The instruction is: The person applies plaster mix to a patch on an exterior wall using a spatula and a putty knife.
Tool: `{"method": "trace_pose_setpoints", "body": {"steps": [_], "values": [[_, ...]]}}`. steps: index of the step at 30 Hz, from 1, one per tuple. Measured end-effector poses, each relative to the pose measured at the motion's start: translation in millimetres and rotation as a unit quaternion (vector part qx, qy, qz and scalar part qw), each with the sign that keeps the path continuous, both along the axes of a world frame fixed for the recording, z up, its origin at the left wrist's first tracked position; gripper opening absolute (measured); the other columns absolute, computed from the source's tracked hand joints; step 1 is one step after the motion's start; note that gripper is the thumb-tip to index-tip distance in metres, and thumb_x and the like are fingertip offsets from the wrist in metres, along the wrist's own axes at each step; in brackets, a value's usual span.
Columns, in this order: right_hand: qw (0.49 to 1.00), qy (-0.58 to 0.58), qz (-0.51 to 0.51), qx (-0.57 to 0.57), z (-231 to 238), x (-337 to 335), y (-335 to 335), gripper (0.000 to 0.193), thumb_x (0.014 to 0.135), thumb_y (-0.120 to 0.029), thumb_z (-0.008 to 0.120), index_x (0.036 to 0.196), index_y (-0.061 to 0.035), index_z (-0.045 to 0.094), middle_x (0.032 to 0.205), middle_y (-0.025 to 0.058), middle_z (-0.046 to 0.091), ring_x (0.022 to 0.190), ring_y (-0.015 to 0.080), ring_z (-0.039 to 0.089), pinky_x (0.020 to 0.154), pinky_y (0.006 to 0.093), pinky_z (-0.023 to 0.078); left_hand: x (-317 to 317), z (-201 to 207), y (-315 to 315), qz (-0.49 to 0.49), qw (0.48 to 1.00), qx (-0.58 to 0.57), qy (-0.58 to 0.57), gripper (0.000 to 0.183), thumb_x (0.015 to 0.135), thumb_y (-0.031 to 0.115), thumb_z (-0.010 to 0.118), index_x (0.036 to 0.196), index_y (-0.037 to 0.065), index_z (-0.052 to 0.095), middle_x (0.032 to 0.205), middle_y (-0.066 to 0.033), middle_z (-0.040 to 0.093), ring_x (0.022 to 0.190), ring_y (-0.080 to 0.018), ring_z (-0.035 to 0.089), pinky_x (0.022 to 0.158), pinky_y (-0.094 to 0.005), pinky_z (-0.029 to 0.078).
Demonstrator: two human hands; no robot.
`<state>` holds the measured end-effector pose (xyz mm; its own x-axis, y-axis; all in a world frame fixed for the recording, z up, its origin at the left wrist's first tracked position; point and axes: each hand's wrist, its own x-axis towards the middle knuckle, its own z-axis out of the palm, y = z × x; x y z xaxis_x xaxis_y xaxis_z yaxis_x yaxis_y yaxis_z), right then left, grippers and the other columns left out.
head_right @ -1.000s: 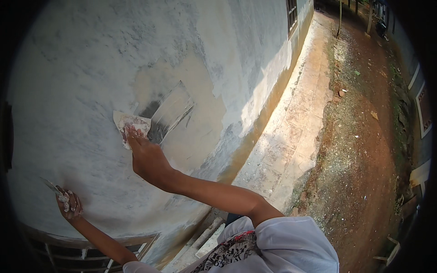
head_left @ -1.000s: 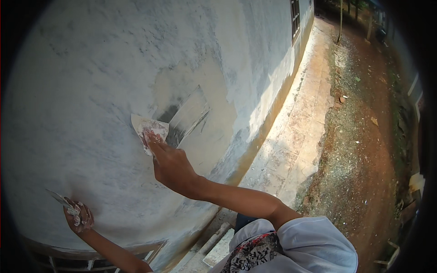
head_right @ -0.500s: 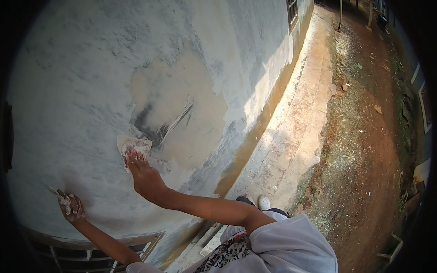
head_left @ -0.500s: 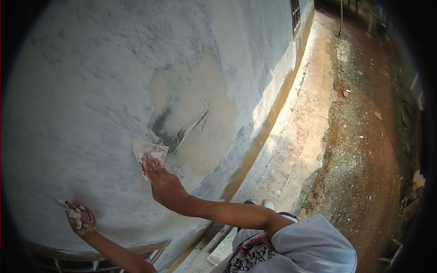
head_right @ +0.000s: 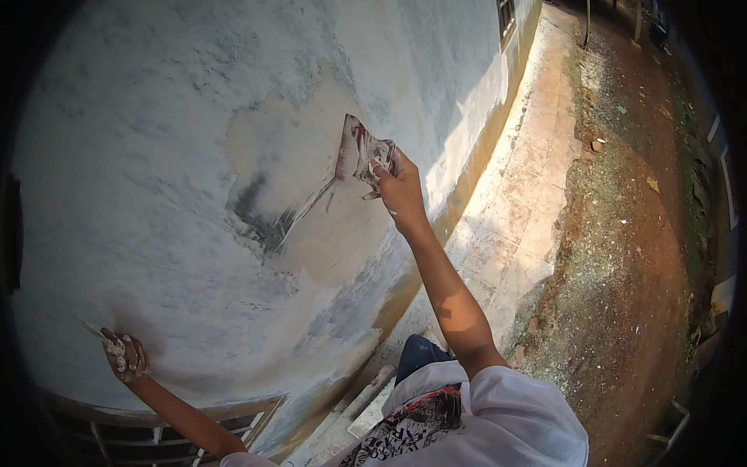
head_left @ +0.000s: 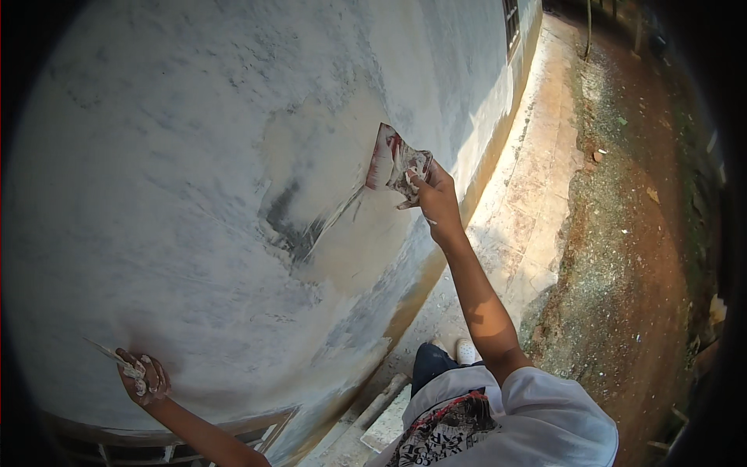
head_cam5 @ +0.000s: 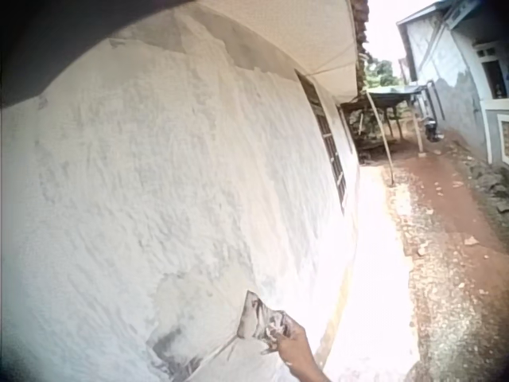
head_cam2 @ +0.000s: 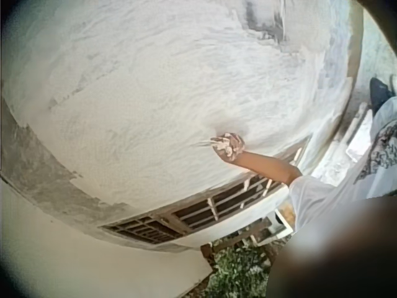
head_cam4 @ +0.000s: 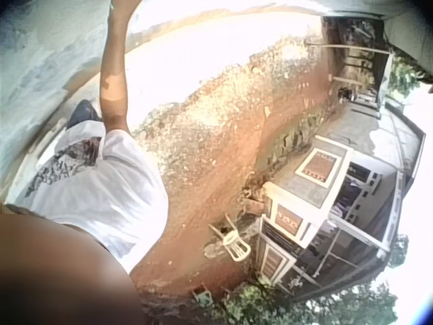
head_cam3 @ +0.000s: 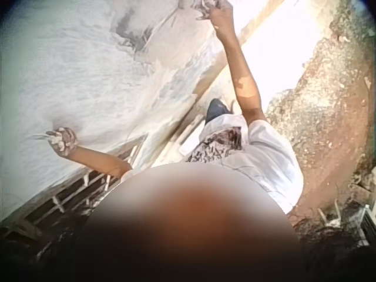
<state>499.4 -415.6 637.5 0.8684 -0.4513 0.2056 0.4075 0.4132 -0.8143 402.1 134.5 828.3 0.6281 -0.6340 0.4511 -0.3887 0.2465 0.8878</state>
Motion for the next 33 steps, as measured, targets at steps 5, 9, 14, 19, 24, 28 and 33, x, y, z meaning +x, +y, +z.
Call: {"method": "trace_pose_setpoints", "body": {"steps": [5, 9, 14, 19, 24, 28, 33], "values": [[0.995, 0.024, 0.083, -0.046, -20.2, 24.6, -2.5, 0.024, 0.098, -0.011, 0.054, 0.119, 0.0007, 0.057, 0.1, 0.0043, 0.066, 0.081, 0.0096, 0.063, 0.064, 0.0278, 0.057, -0.7, -0.6, -9.8, 0.011, 1.0, -0.019, 0.013, 0.039, 0.085, 0.003, 0.07, 0.111, 0.002, 0.042, 0.057, -0.0091, 0.052, 0.041, -0.0171, 0.052, 0.037, -0.0323, 0.05], [0.994, 0.023, 0.095, -0.04, -8.4, 22.3, 15.0, 0.023, 0.099, -0.014, 0.054, 0.116, 0.0017, 0.06, 0.091, 0.0021, 0.064, 0.073, 0.0071, 0.057, 0.065, 0.0259, 0.052, 0.5, 3.6, -11.5, -0.026, 1.0, -0.009, -0.002, 0.036, 0.085, 0.002, 0.071, 0.106, 0.001, 0.042, 0.057, -0.0095, 0.052, 0.042, -0.0188, 0.055, 0.039, -0.0339, 0.053], [0.996, 0.005, 0.089, 0.015, -24.2, 24.6, 5.6, 0.031, 0.102, -0.022, 0.05, 0.121, 0.0016, 0.058, 0.106, 0.0064, 0.067, 0.087, 0.012, 0.064, 0.079, 0.0302, 0.055, 0.1, 3.0, -5.9, -0.014, 1.0, -0.005, -0.001, 0.036, 0.086, 0.003, 0.07, 0.107, 0.001, 0.042, 0.058, -0.0107, 0.054, 0.042, -0.0187, 0.054, 0.039, -0.0337, 0.052], [0.998, 0.002, -0.051, 0.029, -39.2, 52.6, -33.4, 0.032, 0.103, -0.02, 0.047, 0.123, 0.0027, 0.057, 0.101, 0.0082, 0.066, 0.089, 0.0126, 0.062, 0.084, 0.0297, 0.05, 3.1, 5.7, -8.8, -0.028, 1.0, 0.009, -0.009, 0.038, 0.084, 0.004, 0.073, 0.107, 0.0, 0.043, 0.059, -0.01, 0.054, 0.045, -0.0198, 0.058, 0.041, -0.0348, 0.054], [0.95, 0.053, -0.234, -0.201, -31.2, 91.9, -23.1, 0.032, 0.098, -0.015, 0.049, 0.125, 0.0004, 0.057, 0.08, 0.0185, 0.065, 0.075, 0.0221, 0.063, 0.074, 0.0339, 0.049, 4.2, 6.9, -14.3, -0.038, 0.999, -0.002, 0.012, 0.036, 0.084, 0.004, 0.074, 0.104, 0.0, 0.045, 0.057, -0.0102, 0.054, 0.044, -0.0196, 0.058, 0.04, -0.0344, 0.054], [0.929, 0.08, -0.246, -0.265, -41.9, 75.7, 71.7, 0.039, 0.09, -0.006, 0.055, 0.128, 0.0022, 0.055, 0.108, 0.0293, 0.064, 0.096, 0.0403, 0.066, 0.082, 0.0383, 0.05, 6.3, 2.8, -12.6, -0.039, 0.999, 0.003, -0.016, 0.035, 0.085, 0.004, 0.071, 0.108, -0.002, 0.045, 0.054, -0.0096, 0.054, 0.04, -0.0184, 0.054, 0.038, -0.0309, 0.051], [0.944, -0.016, -0.184, -0.273, -29.9, -5.9, 179.8, 0.051, 0.079, 0.01, 0.055, 0.13, 0.0079, 0.049, 0.137, 0.0314, 0.047, 0.127, 0.0463, 0.045, 0.099, 0.0445, 0.047, 1.9, 4.9, -19.3, -0.018, 1.0, -0.01, -0.018, 0.028, 0.085, 0.001, 0.07, 0.102, -0.004, 0.048, 0.055, -0.0104, 0.056, 0.043, -0.0169, 0.057, 0.042, -0.0329, 0.055]]}}
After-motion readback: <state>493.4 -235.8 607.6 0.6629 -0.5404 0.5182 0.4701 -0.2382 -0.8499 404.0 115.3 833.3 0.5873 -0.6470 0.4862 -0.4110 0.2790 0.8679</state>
